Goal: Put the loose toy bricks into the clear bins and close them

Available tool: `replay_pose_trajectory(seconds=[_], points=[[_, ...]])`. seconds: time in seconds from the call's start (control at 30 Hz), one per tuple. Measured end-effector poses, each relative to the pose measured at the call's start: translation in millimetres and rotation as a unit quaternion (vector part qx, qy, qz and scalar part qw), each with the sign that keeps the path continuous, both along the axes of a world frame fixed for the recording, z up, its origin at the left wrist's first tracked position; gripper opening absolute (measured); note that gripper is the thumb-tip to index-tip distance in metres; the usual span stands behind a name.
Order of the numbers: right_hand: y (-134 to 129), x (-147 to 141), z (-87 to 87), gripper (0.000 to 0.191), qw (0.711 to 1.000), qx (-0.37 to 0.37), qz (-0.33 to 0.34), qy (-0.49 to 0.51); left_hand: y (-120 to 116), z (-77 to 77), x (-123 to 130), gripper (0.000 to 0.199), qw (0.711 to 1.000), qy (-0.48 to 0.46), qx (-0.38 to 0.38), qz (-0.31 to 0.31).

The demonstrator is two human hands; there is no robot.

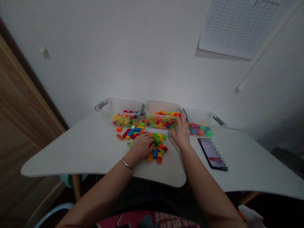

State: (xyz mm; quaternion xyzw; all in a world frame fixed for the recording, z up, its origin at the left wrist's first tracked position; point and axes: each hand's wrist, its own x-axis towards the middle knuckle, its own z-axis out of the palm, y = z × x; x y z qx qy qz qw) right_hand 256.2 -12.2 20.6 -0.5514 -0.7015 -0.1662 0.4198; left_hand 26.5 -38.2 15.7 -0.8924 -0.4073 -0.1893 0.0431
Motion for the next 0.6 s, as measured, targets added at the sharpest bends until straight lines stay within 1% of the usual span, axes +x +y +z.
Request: replay_pose_trajectory(seconds=[0.17, 0.33, 0.4, 0.5, 0.53, 0.6], points=[[-11.9, -3.0, -16.7, 0.07, 1.0, 0.002, 0.008, 0.013, 0.5, -1.8, -0.9, 0.019, 1.0, -0.01, 0.002, -0.005], [-19.4, -2.9, -34.4, 0.066, 0.997, -0.04, 0.043, 0.041, 1.2, -3.4, -1.1, 0.019, 1.0, -0.009, 0.002, -0.003], [-18.4, -1.7, -40.6, 0.058, 0.995, -0.058, 0.058, 0.057, 1.1, -3.1, -0.9, 0.019, 1.0, -0.006, 0.001, -0.001], [-15.1, -0.3, -48.5, 0.037, 0.988, -0.107, 0.105, 0.048, 0.1, -1.9, -0.5, 0.017, 1.0, -0.004, -0.001, 0.005], [-14.2, -0.2, -50.4, 0.034, 0.984, -0.126, 0.123, 0.038, -0.4, -1.4, -0.3, 0.017, 1.0, -0.004, 0.0, 0.006], [-12.9, -0.6, -52.7, 0.036, 0.976, -0.154, 0.151, 0.017, -1.3, -0.5, -0.1, 0.017, 1.0, -0.005, 0.003, 0.007]])
